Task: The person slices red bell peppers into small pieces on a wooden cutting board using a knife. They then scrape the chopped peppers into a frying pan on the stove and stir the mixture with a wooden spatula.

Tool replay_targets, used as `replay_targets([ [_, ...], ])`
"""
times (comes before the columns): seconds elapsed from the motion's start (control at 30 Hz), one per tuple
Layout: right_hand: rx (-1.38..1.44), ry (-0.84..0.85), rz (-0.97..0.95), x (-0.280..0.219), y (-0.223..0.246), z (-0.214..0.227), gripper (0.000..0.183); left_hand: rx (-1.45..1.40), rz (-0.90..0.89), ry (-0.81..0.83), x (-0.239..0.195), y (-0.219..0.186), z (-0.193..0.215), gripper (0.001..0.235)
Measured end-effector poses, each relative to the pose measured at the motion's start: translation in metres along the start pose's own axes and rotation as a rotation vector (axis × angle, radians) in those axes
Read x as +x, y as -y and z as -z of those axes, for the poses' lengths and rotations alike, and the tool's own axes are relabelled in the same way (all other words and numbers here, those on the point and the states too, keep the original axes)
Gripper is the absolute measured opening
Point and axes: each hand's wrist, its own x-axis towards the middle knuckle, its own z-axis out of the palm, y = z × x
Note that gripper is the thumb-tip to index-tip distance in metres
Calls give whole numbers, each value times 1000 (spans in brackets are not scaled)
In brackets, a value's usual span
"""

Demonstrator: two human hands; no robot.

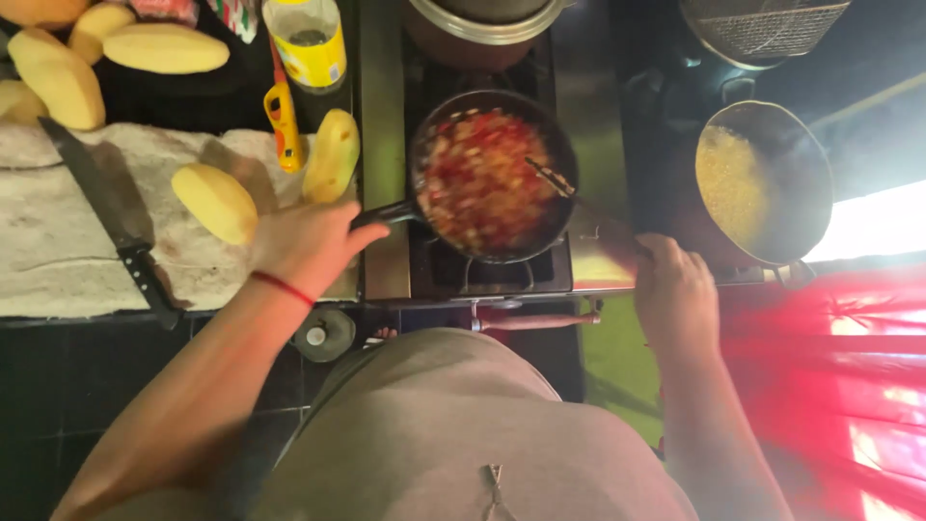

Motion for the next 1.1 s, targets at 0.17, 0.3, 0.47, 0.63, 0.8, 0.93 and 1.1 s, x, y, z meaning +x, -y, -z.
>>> replay_targets([
  [0.17,191,-224,-28,-9,46,-11,20,-41,12,86,7,3,-12,59],
  [0.3,109,-194,43,-17,40,-59,19,-39,8,83,3,0,-11,58],
  [0.47,106,-169,18,-8,57,-28,18,-27,17,62,3,-1,-8,58],
  [0.63,-143,-125,40,11,72,-6,23,-43,5,23,-1,-3,-13,59],
  [0.8,-162,-235,244,13,107,10,28,-61,29,-15,-4,-8,-21,62],
  [0.93,-124,-285,214,0,106,28,24,-89,17,-31,-7,-10,-19,61],
  [1.1,13,-352,133,-21,86,-12,24,-137,37,-28,-10,-13,-17,60],
])
